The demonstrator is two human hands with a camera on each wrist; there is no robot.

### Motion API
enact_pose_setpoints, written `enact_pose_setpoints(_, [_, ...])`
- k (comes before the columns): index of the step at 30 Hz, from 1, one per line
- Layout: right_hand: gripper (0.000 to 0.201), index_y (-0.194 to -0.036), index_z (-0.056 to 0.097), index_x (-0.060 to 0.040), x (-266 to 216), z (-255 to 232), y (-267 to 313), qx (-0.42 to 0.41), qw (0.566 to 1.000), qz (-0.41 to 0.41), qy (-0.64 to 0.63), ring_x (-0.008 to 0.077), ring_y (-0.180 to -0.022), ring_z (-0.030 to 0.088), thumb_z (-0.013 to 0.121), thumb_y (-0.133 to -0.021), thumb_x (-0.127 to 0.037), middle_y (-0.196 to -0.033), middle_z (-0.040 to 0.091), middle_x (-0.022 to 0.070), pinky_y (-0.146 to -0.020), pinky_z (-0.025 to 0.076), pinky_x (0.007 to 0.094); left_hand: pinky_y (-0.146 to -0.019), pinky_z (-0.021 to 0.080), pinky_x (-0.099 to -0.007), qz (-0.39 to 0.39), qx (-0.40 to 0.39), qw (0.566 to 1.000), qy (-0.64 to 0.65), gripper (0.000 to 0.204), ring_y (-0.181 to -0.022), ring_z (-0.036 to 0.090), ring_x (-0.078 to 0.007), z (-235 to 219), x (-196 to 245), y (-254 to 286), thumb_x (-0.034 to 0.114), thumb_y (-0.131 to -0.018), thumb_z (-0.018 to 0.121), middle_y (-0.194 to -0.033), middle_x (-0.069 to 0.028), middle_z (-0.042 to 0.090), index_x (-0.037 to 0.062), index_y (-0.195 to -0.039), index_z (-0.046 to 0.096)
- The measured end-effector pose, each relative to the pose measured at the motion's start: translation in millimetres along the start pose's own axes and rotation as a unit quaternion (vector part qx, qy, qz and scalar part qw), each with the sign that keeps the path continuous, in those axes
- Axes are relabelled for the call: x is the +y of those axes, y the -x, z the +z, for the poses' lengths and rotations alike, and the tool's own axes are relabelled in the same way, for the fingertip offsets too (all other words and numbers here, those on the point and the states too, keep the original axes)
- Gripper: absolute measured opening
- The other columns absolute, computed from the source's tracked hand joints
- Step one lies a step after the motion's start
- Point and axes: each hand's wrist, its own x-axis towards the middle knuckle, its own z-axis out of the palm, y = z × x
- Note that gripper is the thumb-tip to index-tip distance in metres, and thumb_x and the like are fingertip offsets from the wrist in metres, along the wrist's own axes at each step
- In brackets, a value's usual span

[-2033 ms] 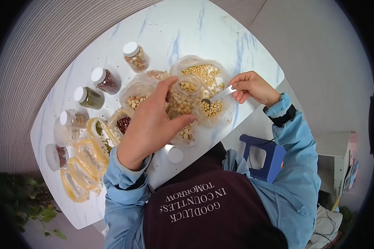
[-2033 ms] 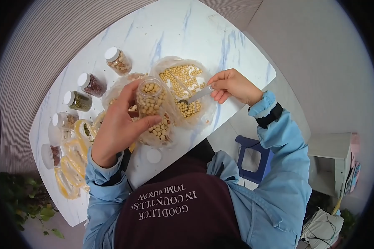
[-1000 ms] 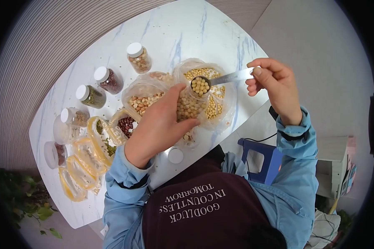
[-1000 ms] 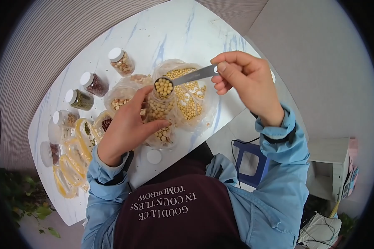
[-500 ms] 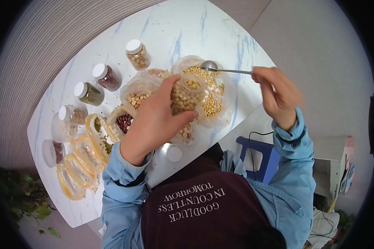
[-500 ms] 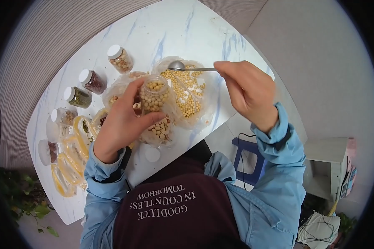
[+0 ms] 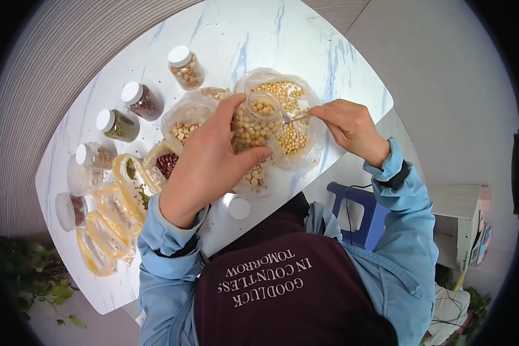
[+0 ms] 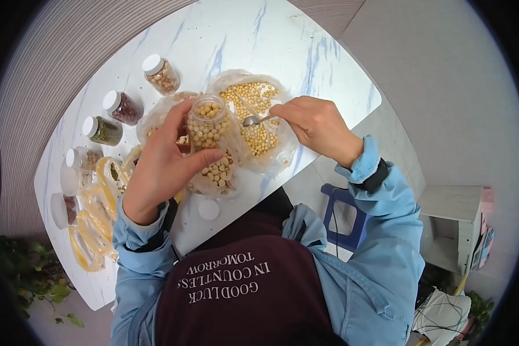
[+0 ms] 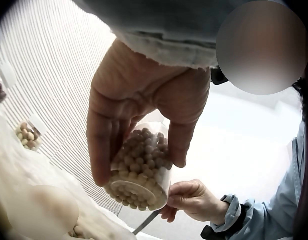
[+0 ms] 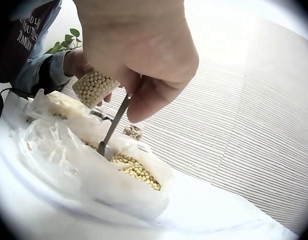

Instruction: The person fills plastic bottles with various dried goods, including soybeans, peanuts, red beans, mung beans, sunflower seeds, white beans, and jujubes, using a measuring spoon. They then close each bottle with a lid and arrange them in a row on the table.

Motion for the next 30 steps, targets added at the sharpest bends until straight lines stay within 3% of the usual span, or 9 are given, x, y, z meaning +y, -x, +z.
enact_pose_setpoints(4, [0.02,-0.099,0.067,-0.0008,-1,-12,7,-0.028,0.997,0.04,-0.056,0.0213,-0.065,0.064,0.06,-0.081,0.004,-0.073,0.066,0.0108,-0.06,0.051,0.0281,-0.078,0.049,-0.042,0.0,-0.002,1.0,-0.012,0.07,-0.092,0.062,-0.0398,0,1,0,0.021,-0.073,0.075,-0.097,-0.0251,0.062,0.0,-0.13,0.04])
enact_pose_setpoints(7, [0.014,-0.098,0.066,0.002,-5,-18,11,-0.073,0.965,0.189,-0.164,0.0142,-0.062,0.063,0.058,-0.087,0.0,-0.071,0.066,0.0084,-0.058,0.051,0.0257,-0.078,0.049,-0.042,-0.003,-0.006,1.0,-0.02,0.07,-0.091,0.062,-0.0399,-1,3,0,0.021,-0.073,0.075,-0.097,-0.0251,0.063,0.0001,-0.13,0.04])
enact_pose_setpoints(13, [0.018,-0.1,0.065,0.0036,-2,-10,11,-0.091,0.786,0.463,-0.4,0.0097,-0.058,0.062,0.053,-0.09,-0.005,-0.073,0.066,0.0074,-0.056,0.053,0.0219,-0.078,0.049,-0.0415,-0.002,-0.005,1.0,-0.018,0.069,-0.091,0.062,-0.0396,0,3,0,0.022,-0.073,0.075,-0.097,-0.0249,0.063,0.0001,-0.129,0.041])
enact_pose_setpoints(16, [0.016,-0.1,0.064,0.0023,8,1,17,-0.079,0.728,0.501,-0.461,0.0084,-0.056,0.063,0.053,-0.092,-0.006,-0.072,0.067,0.0066,-0.052,0.054,0.0202,-0.079,0.049,-0.0413,-0.002,-0.004,1.0,-0.017,0.07,-0.092,0.062,-0.0395,0,4,0,0.022,-0.073,0.075,-0.097,-0.0248,0.063,0.0,-0.13,0.041])
enact_pose_setpoints(19, [0.017,-0.101,0.064,0.0028,23,5,25,-0.055,0.703,0.507,-0.496,0.0098,-0.055,0.064,0.052,-0.093,-0.006,-0.072,0.067,0.0075,-0.051,0.055,0.0206,-0.079,0.049,-0.0411,0.003,0.0,1.0,-0.015,0.07,-0.092,0.062,-0.0393,1,1,0,0.022,-0.073,0.075,-0.097,-0.0247,0.063,-0.0002,-0.13,0.041])
enact_pose_setpoints(30, [0.019,-0.104,0.062,0.005,38,-4,35,0.037,0.658,0.491,-0.57,0.0117,-0.055,0.065,0.05,-0.093,-0.004,-0.073,0.067,0.01,-0.053,0.057,0.0222,-0.08,0.049,-0.0409,-0.012,-0.015,0.999,-0.035,0.07,-0.093,0.062,-0.0395,-1,5,0,0.022,-0.073,0.075,-0.1,-0.0256,0.062,-0.0019,-0.13,0.042])
